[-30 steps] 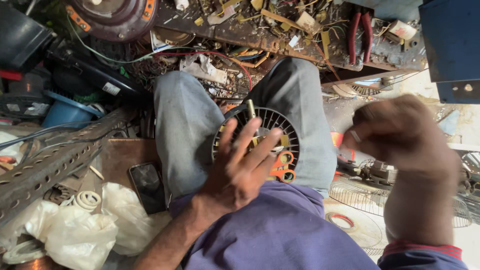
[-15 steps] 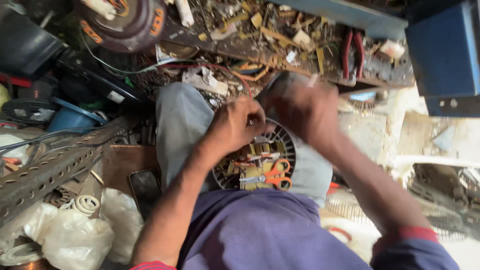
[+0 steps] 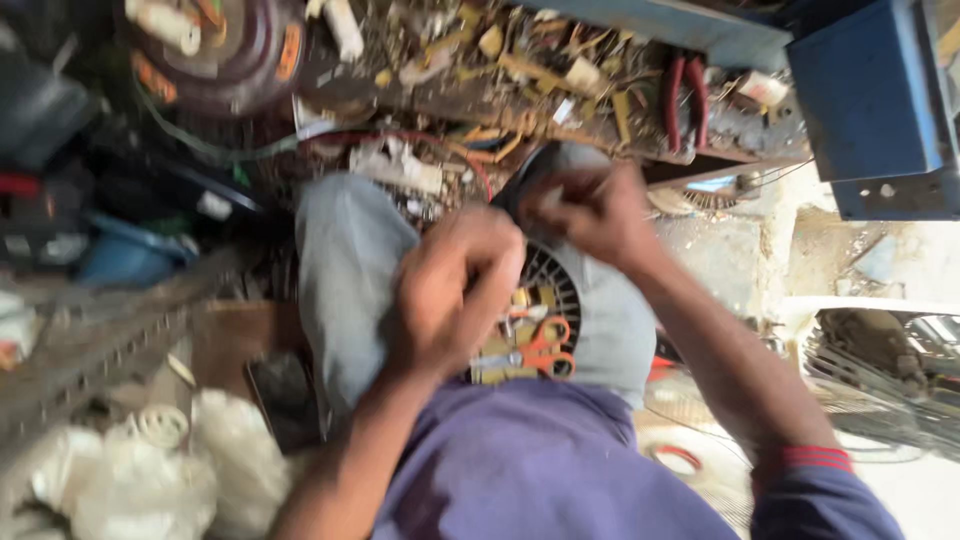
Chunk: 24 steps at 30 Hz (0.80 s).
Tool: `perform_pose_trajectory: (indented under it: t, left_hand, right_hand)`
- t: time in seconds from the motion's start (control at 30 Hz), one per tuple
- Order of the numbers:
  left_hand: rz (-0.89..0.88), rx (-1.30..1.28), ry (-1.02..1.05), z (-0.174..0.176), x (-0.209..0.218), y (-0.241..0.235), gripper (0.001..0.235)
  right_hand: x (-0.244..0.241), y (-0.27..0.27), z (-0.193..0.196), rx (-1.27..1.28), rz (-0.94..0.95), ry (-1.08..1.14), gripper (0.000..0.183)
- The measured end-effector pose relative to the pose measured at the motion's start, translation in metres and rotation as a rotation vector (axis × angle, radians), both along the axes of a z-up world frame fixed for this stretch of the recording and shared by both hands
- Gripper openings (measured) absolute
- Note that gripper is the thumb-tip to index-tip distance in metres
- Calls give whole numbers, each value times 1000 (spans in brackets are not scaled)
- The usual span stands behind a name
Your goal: The person winds copper wire around the core of a ceiling fan motor while seated at a workbench.
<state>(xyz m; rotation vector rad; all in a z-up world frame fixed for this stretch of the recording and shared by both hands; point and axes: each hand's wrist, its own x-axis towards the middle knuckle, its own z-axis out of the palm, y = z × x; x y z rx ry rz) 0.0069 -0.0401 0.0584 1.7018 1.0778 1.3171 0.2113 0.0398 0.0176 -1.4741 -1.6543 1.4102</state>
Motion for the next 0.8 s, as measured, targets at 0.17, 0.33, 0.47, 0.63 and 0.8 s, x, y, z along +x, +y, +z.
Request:
perform_pose_trajectory:
  t: [0.17, 0.33, 0.47, 0.63, 0.8]
  left_hand:
    - [-256, -161, 174, -49, -23, 52, 16]
    - [-266, -527, -81, -52, -41, 32, 11]
    - [-336, -398, -382, -35, -21, 33, 25]
    - [-224, -401, -14, -58, 0, 47, 9]
    - [-478, -380, -62, -69, -55, 42, 12]
  right_hand:
    - [-5, -40, 42, 650, 416, -627, 33]
    - [15, -72, 60, 587, 328, -256, 16]
    - [27, -24, 57, 85, 39, -116, 8]
    - [-5, -13, 44, -82, 88, 221, 10]
    - [1, -79, 62, 580, 747, -431, 10]
